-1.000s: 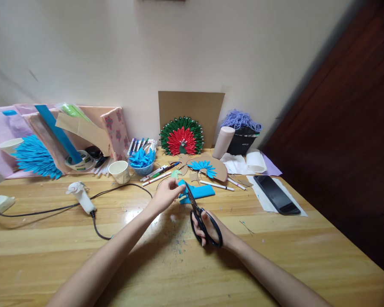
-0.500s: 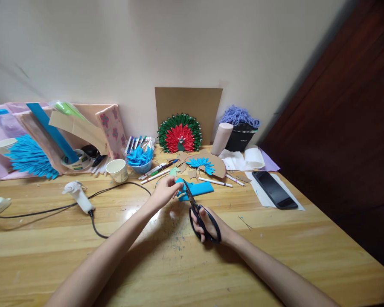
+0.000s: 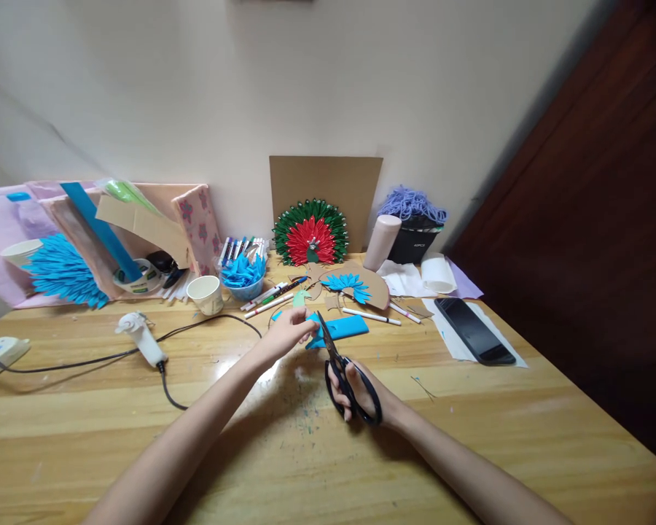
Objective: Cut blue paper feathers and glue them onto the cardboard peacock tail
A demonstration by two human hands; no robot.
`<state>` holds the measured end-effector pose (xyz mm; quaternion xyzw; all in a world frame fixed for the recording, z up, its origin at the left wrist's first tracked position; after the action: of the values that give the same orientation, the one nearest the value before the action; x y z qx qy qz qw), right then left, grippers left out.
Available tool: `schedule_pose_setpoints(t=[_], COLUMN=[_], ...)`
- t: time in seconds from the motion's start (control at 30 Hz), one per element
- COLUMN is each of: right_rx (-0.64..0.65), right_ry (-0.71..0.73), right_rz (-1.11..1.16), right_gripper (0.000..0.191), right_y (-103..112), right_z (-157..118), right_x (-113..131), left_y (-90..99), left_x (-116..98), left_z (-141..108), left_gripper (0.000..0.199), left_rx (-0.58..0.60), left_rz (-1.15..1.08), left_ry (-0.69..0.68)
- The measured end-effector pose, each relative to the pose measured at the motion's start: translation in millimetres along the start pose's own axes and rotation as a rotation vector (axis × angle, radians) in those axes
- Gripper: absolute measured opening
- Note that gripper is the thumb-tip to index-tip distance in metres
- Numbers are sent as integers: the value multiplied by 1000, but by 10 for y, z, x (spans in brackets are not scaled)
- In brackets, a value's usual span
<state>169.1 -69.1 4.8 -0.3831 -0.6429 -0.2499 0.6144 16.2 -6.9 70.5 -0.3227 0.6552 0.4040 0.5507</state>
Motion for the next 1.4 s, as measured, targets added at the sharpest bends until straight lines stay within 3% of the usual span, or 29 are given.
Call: schedule_pose_setpoints(t=[0.27,0.4,0.53,0.63,0.73,0.83,0.93,1.07,1.23,1.4], right_rx=[-81,-155,-156,-91,-4,60,88,133,67,57], right_ry=[8,-55,-97,-177,-225,-235,-231,-215,-54,-21], right_rz=[-69,-13,75,164,272,340,397,494,508,504], right_gripper=[61,62,66,70,73,77,79,81,79,79], right_y=[19,78,150,160,122,70,42,57,141,176], right_z=[35,73,103,125,134,107,56,17,26,35], right_x=[-67,-99,-79,-65,-61,-32,35,124,174,176], left_y=[30,213,545,662,555,322,131,12,-72,-141], left_x=[53,126,306,432,467,450,440,483,573,638], left_z=[1,55,108,113,107,100,81,56,52,57], left_gripper=[19,19,19,17,32,35,47,53,38,20], left_rx=[9,50,-105,-290,-363,-183,-35,38,40,2], left_rz=[15,108,500,818,899,805,753,767,873,896], left_ry=[10,70,193,226,45,-188,-319,-377,-366,-354])
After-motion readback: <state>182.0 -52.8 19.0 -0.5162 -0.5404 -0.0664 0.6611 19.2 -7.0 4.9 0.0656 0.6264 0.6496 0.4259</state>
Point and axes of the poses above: each hand's wrist, its own z-axis towards the middle knuckle, its own y-axis out of the back of the hand, x = y × z, the point moved 1 cm from there along z, towards the middle knuckle, and after that the axes turned 4 degrees about x, right-handed, at the moved point
